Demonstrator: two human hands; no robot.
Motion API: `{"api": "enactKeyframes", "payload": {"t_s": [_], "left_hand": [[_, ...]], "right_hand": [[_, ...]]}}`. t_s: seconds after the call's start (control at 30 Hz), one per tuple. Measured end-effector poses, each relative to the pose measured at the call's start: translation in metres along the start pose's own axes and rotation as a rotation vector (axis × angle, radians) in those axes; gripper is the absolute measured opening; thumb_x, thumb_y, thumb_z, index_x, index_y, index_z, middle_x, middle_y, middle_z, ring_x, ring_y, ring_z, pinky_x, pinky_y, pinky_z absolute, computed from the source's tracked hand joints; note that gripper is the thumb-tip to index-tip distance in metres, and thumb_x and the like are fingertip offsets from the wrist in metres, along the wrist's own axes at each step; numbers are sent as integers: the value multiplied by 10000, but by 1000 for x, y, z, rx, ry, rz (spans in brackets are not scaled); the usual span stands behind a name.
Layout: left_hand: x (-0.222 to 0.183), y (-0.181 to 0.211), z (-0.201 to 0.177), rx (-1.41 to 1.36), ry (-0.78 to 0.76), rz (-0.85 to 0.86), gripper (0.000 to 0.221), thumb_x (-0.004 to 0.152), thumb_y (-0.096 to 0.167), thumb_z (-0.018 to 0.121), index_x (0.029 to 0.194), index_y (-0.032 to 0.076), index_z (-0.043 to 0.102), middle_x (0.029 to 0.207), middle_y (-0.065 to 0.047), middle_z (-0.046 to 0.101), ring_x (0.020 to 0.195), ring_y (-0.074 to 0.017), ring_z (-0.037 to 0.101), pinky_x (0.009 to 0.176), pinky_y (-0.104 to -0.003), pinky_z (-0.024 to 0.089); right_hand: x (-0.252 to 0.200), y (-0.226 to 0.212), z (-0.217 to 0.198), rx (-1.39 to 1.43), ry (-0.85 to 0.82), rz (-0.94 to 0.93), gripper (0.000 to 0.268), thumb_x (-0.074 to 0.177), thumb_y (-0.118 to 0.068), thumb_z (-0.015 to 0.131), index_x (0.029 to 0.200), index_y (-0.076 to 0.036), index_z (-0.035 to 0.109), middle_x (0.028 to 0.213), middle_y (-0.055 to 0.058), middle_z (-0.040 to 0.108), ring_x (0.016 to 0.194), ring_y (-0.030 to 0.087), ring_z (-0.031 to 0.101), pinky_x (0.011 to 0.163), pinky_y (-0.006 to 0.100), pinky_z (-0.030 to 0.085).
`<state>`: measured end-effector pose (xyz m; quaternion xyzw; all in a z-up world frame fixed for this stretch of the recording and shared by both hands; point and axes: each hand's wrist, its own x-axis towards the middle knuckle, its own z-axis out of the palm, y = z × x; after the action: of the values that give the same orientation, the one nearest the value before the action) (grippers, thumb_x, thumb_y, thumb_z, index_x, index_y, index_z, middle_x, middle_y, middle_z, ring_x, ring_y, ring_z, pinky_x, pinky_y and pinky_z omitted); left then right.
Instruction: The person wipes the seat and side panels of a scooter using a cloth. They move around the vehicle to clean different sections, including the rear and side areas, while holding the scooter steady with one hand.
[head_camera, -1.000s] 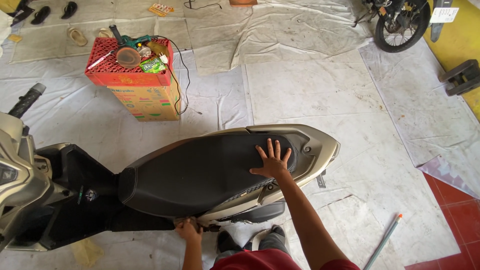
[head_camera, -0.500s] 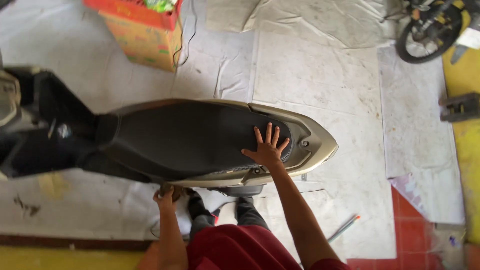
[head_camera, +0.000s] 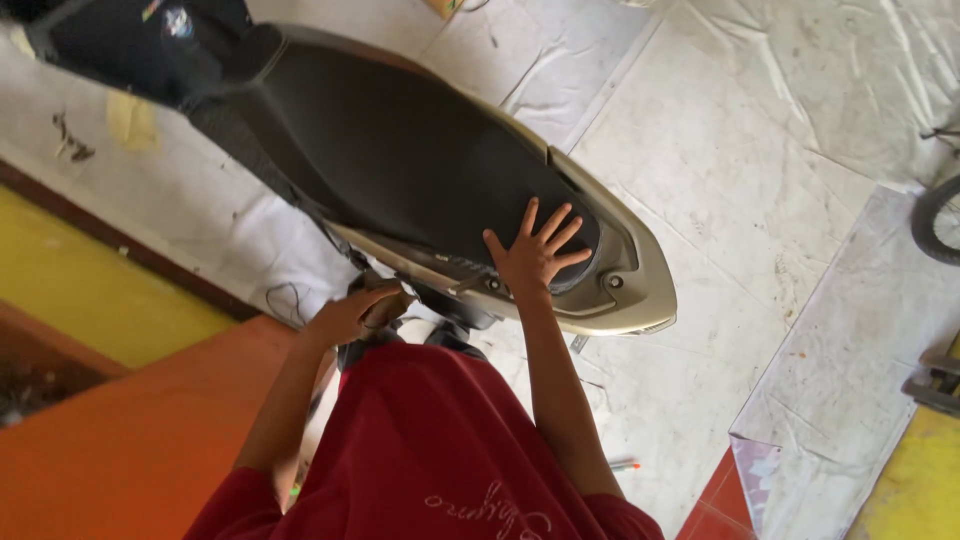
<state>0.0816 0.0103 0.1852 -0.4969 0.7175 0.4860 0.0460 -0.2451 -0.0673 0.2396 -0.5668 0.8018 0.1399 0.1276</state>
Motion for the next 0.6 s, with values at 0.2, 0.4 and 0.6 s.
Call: {"api": "enactKeyframes", "payload": {"t_s": [0.2, 0.4, 0.6], "left_hand": [[52, 24, 24, 180, 380, 0, 612, 793, 143, 748, 1340, 175, 476, 1005, -139, 677, 1054, -363, 610, 918, -532, 438], [111, 41, 77, 36, 1273, -47, 401, 685, -59, 637, 1042, 118, 591, 1253, -172, 538, 1220, -411, 492, 1029, -545, 439], [115, 59, 106, -369, 1237, -451, 475, 814, -127, 504, 1199, 118, 637, 1354, -126, 539, 1268, -386, 525, 1156, -525, 457]], "right_hand": [[-3, 3, 1, -88, 68, -68, 1064, 887, -865, 371, 1674, -185, 147, 1700, 262, -19, 1524, 553, -16, 1037, 897, 54], [-5, 4, 1, -111, 154, -143, 994, 938, -827, 348, 1661, -161, 194, 1694, 243, 48, 1522, 557, 40, 1119, 825, 77], [-5, 3, -2, -112, 133, -150, 953, 960, -796, 339, 1661, -165, 200, 1694, 227, 88, 1529, 541, 43, 1115, 824, 79]]}}
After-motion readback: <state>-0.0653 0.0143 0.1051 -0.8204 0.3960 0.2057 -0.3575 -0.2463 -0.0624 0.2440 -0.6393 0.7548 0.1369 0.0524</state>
